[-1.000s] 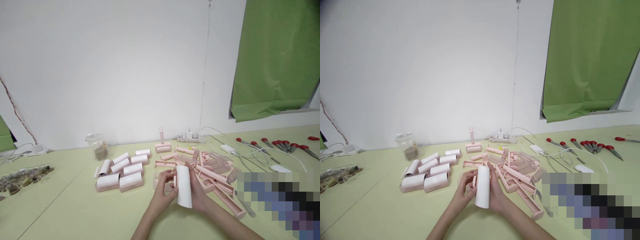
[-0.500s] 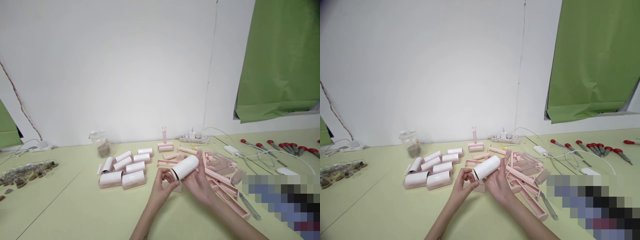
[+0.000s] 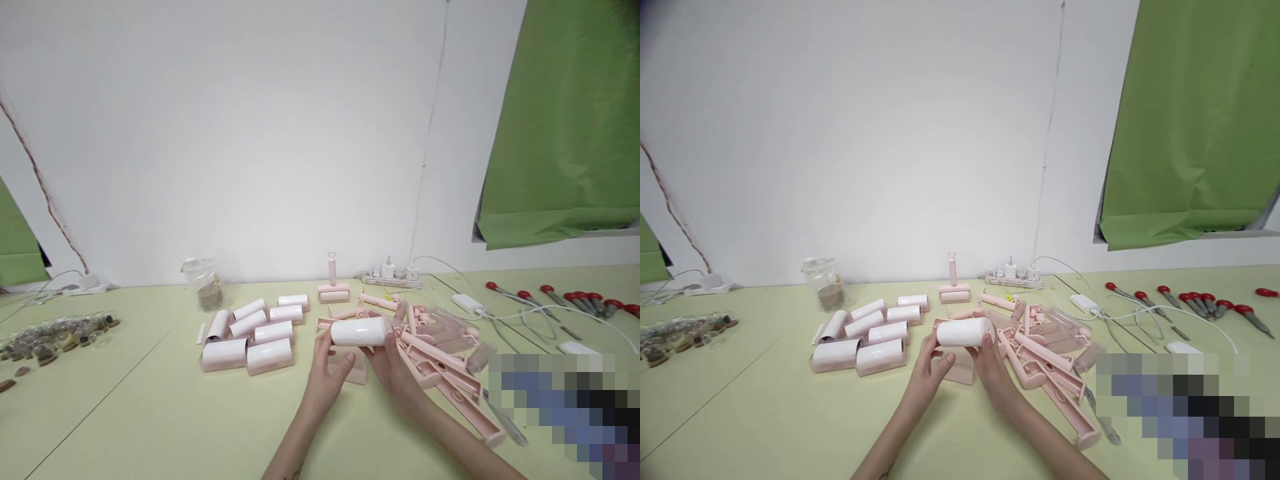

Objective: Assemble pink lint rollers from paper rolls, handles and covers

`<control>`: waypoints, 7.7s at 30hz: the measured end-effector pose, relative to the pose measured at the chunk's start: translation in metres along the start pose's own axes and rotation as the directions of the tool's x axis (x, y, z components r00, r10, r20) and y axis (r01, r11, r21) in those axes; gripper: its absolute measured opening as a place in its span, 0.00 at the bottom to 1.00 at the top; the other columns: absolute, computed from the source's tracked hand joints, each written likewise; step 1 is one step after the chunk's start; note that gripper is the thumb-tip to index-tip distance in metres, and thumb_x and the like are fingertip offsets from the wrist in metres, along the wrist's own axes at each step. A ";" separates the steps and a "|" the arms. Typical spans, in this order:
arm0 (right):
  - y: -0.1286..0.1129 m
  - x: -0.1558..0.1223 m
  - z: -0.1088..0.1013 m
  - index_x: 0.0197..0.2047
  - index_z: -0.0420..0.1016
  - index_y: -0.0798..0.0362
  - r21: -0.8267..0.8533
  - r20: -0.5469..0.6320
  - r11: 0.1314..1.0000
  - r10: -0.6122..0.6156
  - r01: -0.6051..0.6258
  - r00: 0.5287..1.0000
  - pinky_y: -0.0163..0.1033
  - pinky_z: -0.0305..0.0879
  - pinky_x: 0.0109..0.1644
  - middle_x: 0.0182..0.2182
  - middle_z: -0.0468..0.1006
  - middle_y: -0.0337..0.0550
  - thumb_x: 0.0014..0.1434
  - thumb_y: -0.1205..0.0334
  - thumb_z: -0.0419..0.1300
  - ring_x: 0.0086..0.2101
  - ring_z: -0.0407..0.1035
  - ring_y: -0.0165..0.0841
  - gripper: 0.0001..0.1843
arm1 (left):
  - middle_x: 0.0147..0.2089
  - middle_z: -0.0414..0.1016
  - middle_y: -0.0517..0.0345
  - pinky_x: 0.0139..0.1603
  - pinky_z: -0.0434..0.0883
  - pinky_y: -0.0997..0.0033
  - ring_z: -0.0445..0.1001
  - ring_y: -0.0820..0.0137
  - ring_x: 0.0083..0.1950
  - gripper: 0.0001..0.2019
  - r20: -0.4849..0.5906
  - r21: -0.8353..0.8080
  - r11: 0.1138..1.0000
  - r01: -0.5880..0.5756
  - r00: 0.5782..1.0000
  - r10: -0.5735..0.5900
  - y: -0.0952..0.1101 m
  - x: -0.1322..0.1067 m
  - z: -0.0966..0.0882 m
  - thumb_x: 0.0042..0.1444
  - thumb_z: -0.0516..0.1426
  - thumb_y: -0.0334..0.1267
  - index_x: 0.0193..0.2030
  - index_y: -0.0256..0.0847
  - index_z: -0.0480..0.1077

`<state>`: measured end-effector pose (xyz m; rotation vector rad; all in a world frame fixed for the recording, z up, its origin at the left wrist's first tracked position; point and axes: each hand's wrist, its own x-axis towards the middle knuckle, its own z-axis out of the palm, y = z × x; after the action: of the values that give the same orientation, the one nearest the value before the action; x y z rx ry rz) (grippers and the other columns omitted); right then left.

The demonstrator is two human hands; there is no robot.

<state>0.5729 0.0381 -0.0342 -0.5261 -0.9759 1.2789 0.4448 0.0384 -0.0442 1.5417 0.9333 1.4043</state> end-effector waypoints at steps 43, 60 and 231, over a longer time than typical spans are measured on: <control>0.000 -0.007 0.009 0.43 0.53 0.48 -0.520 0.023 0.845 0.157 -0.123 0.987 0.35 0.61 0.27 0.25 0.66 0.35 0.54 0.48 0.50 0.25 0.64 0.32 0.17 | 0.27 0.69 0.61 0.35 0.71 0.71 0.73 0.73 0.30 0.15 -0.160 -0.720 0.660 0.215 0.874 -0.459 0.012 0.007 -0.001 0.46 0.57 0.31 0.38 0.43 0.55; 0.017 -0.030 0.022 0.43 0.47 0.47 -0.690 -0.057 0.721 0.040 -0.069 0.998 0.36 0.65 0.25 0.38 0.63 0.43 0.59 0.46 0.38 0.31 0.66 0.33 0.15 | 0.39 0.68 0.56 0.31 0.69 0.74 0.73 0.69 0.34 0.27 -0.157 -0.443 0.854 0.273 0.914 -0.374 0.013 -0.011 0.020 0.46 0.57 0.47 0.50 0.47 0.48; -0.063 0.093 -0.096 0.36 0.69 0.59 -0.990 -0.040 -0.141 0.354 0.011 0.934 0.33 0.65 0.29 0.30 0.71 0.38 0.57 0.61 0.54 0.26 0.66 0.25 0.09 | 0.52 0.56 0.49 0.47 0.63 0.67 0.64 0.66 0.47 0.34 0.273 0.122 0.985 0.121 0.950 -0.150 -0.031 -0.047 -0.045 0.47 0.58 0.41 0.56 0.44 0.43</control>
<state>0.6863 0.1281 -0.0046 -1.8372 -2.1822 0.4659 0.3959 0.0108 -0.0890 1.6683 0.9285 1.0210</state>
